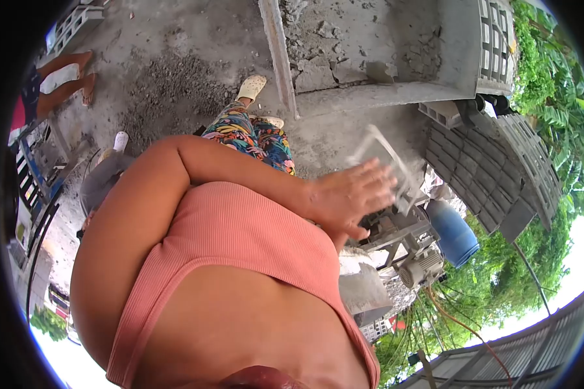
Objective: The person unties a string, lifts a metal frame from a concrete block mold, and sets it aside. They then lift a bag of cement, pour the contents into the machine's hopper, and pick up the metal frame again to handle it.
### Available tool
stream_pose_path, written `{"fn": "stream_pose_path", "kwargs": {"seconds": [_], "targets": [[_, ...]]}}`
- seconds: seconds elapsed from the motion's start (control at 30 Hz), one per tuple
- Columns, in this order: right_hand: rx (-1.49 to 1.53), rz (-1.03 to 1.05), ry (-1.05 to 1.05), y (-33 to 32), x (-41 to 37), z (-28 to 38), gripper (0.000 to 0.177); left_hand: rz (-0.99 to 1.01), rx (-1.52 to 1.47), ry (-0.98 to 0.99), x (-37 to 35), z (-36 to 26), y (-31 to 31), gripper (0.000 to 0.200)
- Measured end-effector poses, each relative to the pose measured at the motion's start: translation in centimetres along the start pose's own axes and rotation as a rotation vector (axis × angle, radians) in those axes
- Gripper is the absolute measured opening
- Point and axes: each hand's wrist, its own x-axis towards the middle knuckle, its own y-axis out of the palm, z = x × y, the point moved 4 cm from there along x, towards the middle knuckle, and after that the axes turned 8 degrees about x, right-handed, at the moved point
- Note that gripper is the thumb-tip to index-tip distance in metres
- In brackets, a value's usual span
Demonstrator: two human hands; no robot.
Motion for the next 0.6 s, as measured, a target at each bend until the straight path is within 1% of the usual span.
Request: {"fn": "stream_pose_path", "kwargs": {"seconds": [0.03, 0.07, 0.13, 0.17, 0.27, 0.3, 0.37, 0.4, 0.47, 0.5, 0.53, 0.6], "targets": [[-0.026, 0.023, 0.035, 0.3, 0.3, -0.7, 0.03, 0.112, 0.051, -0.104, -0.5, 0.7, 0.5, 0.083], [-0.053, 0.045, 0.073, 0.8, 0.6, -1.6, 0.03, 0.112, 0.051, -0.103, -0.8, 1.1, 0.2, 0.083], [-0.083, 0.065, 0.142, 1.5, 0.6, -3.1, 0.03, 0.299, 0.218, -0.205, -1.6, 1.9, 0.1, 0.085], [-0.083, 0.072, 0.163, 1.7, 0.6, -3.5, 0.03, 0.366, 0.163, -0.215, -1.6, 2.1, -0.1, 0.085], [-0.105, 0.049, 0.156, 1.6, 0.6, -3.5, 0.029, 0.43, 0.129, -0.193, -2.1, 2.6, 0.7, 0.087], [-0.122, 0.035, 0.142, 1.6, 0.7, -3.4, 0.029, 0.432, 0.12, -0.195, -2.3, 2.6, 1.5, 0.087], [-0.147, 0.013, 0.11, 2.0, 0.8, -3.0, 0.029, 0.466, -0.027, -0.062, -1.7, 2.4, 2.7, 0.082], [-0.146, 0.011, 0.088, 1.8, 0.8, -2.6, 0.029, 0.46, -0.028, -0.062, -1.4, 2.4, 3.1, 0.082], [-0.145, -0.002, 0.069, 1.5, 0.3, -2.3, 0.029, 0.522, -0.253, 0.008, -0.5, 1.7, 2.7, 0.082], [-0.153, 0.003, 0.062, 1.6, 0.3, -2.2, 0.029, 0.484, -0.172, -0.029, -0.2, 1.8, 2.4, 0.083], [-0.154, 0.005, 0.059, 1.6, 0.2, -2.0, 0.028, 0.485, -0.171, -0.024, -0.2, 1.8, 1.8, 0.083], [-0.171, 0.022, 0.065, 2.0, 0.4, -2.3, 0.028, 0.282, 0.254, -0.068, 0.3, 2.8, -0.1, 0.089]]}}
